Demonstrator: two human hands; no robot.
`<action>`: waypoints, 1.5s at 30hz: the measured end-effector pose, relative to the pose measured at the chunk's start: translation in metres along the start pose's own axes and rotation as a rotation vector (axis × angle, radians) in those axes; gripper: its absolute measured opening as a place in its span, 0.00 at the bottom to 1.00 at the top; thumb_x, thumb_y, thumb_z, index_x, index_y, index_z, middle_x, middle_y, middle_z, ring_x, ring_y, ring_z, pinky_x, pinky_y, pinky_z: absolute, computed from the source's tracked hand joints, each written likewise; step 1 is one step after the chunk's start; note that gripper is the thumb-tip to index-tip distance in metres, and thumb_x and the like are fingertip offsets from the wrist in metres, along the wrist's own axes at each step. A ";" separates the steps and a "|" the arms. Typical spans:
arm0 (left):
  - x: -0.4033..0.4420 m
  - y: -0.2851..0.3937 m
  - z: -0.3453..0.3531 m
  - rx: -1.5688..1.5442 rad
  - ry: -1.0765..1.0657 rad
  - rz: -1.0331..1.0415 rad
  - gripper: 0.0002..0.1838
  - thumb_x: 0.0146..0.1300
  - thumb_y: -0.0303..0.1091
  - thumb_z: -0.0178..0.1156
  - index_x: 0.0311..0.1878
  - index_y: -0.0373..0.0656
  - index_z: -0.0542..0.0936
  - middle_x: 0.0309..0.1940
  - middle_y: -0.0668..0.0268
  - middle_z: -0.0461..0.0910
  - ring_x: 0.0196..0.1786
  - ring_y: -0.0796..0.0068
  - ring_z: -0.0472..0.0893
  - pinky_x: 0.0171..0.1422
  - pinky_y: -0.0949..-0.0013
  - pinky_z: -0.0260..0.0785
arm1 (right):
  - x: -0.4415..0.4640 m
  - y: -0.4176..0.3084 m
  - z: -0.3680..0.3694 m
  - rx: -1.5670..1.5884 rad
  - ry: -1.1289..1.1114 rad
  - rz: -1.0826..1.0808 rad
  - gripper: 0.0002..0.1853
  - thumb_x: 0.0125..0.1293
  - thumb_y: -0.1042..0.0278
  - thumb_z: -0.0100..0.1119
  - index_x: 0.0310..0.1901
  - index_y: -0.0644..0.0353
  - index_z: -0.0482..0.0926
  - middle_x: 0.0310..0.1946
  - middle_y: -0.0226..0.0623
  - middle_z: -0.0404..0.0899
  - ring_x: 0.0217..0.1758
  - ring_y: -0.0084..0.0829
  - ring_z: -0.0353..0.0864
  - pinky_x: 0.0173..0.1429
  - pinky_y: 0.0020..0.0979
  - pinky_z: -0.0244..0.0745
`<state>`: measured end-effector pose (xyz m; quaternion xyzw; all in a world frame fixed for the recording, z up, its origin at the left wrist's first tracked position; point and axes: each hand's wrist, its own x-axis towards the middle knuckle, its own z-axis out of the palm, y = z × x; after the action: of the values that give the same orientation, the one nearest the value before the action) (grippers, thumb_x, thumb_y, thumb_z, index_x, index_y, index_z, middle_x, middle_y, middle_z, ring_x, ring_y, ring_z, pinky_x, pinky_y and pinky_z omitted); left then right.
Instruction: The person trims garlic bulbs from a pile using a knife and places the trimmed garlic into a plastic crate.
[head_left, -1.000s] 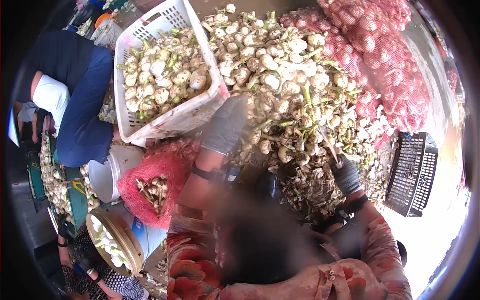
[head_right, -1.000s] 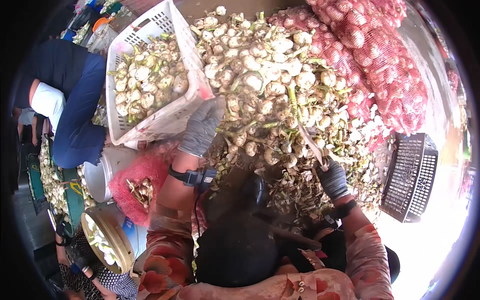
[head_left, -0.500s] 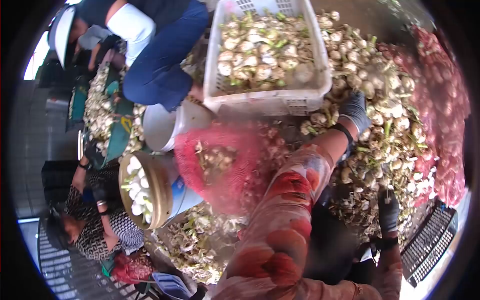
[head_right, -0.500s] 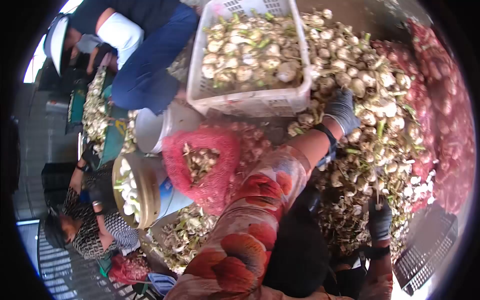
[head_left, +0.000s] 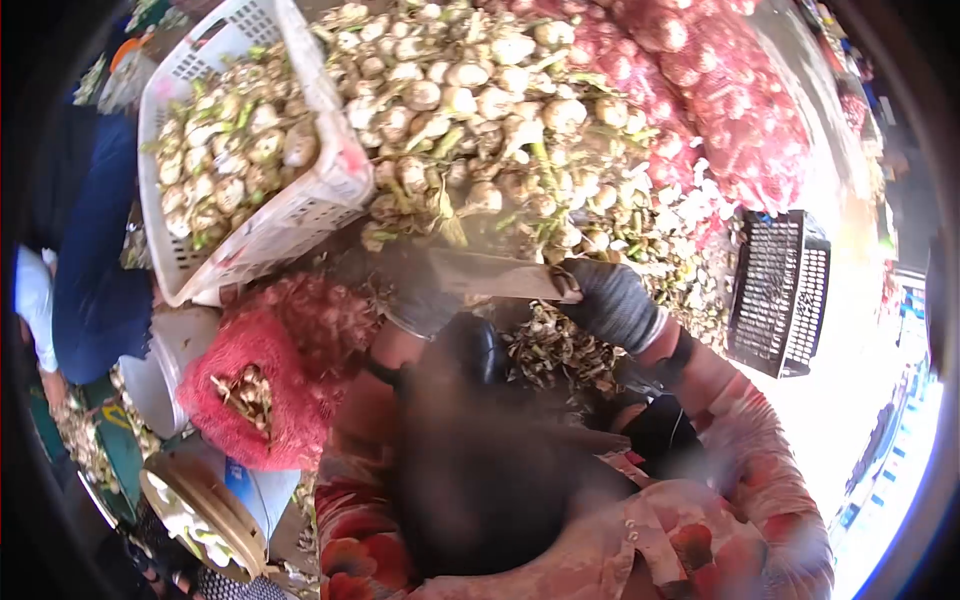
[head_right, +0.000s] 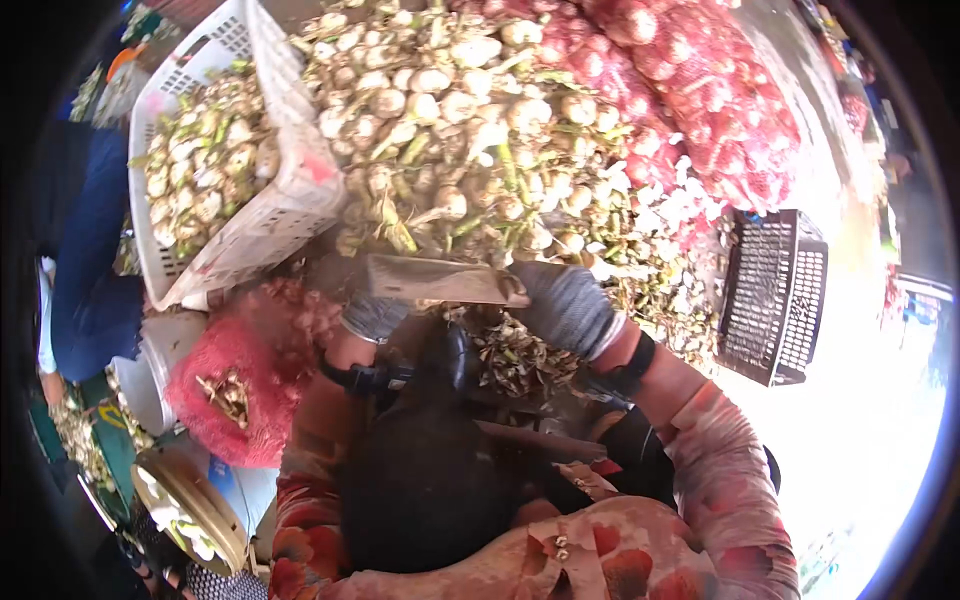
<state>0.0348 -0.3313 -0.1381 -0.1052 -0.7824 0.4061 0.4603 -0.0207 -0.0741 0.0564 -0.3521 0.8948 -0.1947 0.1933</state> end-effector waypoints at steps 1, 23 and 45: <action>0.007 -0.004 -0.002 -0.519 -0.127 -0.125 0.16 0.64 0.38 0.56 0.52 0.42 0.79 0.32 0.57 0.82 0.32 0.61 0.82 0.38 0.64 0.75 | 0.003 -0.010 -0.013 0.030 -0.032 -0.041 0.14 0.57 0.65 0.64 0.45 0.54 0.78 0.34 0.44 0.80 0.38 0.48 0.81 0.41 0.40 0.76; 0.100 -0.047 -0.051 -2.243 -0.865 -0.977 0.33 0.62 0.36 0.65 0.67 0.37 0.63 0.58 0.58 0.72 0.58 0.65 0.75 0.61 0.66 0.72 | -0.006 0.024 0.058 0.571 0.348 0.135 0.14 0.64 0.56 0.62 0.37 0.60 0.81 0.23 0.40 0.78 0.27 0.38 0.79 0.33 0.38 0.74; 0.050 -0.062 -0.062 -2.284 -0.990 -0.731 0.22 0.64 0.35 0.61 0.61 0.42 0.73 0.54 0.60 0.77 0.57 0.65 0.76 0.64 0.64 0.68 | -0.030 0.002 -0.028 0.063 0.086 -0.192 0.19 0.52 0.68 0.61 0.49 0.54 0.80 0.34 0.43 0.83 0.36 0.45 0.84 0.39 0.41 0.79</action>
<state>0.0699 -0.3110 -0.0462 -0.0570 -0.7531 -0.6398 -0.1423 -0.0150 -0.0464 0.0854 -0.4213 0.8579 -0.2553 0.1460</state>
